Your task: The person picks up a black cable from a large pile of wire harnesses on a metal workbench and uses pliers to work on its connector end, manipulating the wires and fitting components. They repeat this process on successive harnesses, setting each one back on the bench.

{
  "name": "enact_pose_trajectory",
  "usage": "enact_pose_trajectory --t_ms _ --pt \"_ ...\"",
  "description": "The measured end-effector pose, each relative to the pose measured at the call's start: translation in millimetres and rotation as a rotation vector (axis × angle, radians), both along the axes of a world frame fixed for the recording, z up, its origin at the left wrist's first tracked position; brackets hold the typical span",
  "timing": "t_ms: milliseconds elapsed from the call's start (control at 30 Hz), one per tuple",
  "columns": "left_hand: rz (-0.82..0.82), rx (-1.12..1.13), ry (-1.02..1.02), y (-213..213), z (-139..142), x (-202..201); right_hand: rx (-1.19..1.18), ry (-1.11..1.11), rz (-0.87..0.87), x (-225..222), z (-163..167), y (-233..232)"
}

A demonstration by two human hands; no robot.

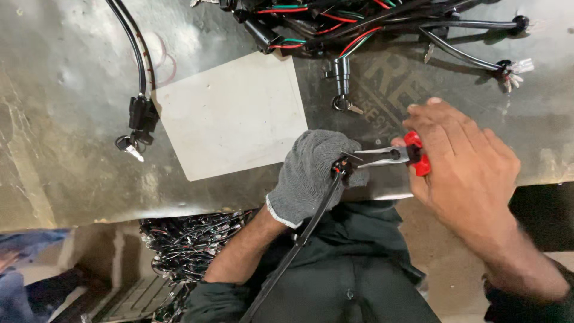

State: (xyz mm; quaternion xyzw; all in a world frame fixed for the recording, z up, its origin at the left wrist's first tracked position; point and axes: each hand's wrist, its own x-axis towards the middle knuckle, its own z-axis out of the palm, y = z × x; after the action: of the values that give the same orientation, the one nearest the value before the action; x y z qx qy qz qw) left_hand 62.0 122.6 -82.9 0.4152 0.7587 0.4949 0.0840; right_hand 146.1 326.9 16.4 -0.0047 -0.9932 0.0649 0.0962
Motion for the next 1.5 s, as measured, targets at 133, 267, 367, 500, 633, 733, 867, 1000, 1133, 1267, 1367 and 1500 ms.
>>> enact_pose_trajectory --t_ms 133,267,367,500,633,733,867,1000,1133,1267,1367,1500 --pt "-0.027 -0.005 0.036 -1 0 0 0.2 -0.026 0.06 -16 20 -3" --pt "-0.007 -0.005 0.035 0 1 0 0.33 -0.049 0.086 -19 28 -4" --pt "-0.013 -0.019 0.022 2 3 0 0.376 -0.056 0.104 -16 27 -1" --pt "-0.039 -0.04 -0.021 4 6 0 0.365 -0.048 0.101 -9 19 3" --pt "-0.028 -0.111 -0.01 4 9 2 0.42 -0.075 0.05 -2 10 5" --pt "0.0 -0.034 -0.008 3 12 2 0.517 0.002 0.067 3 8 3" --pt "-0.039 -0.031 -0.127 0 14 0 0.584 0.072 0.084 8 11 -1" --pt "-0.066 0.025 -0.153 -2 14 -2 0.639 0.048 0.09 7 17 -2" --pt "-0.034 0.018 -0.105 -2 9 -1 0.598 -0.042 0.115 0 21 0" --pt "-0.04 -0.022 -0.105 -1 3 1 0.614 -0.062 0.141 -10 26 2" --pt "-0.047 -0.011 -0.094 -2 0 2 0.628 -0.078 0.177 -16 33 3" --pt "-0.058 0.007 -0.138 -10 3 4 0.647 -0.129 0.22 -24 35 6"
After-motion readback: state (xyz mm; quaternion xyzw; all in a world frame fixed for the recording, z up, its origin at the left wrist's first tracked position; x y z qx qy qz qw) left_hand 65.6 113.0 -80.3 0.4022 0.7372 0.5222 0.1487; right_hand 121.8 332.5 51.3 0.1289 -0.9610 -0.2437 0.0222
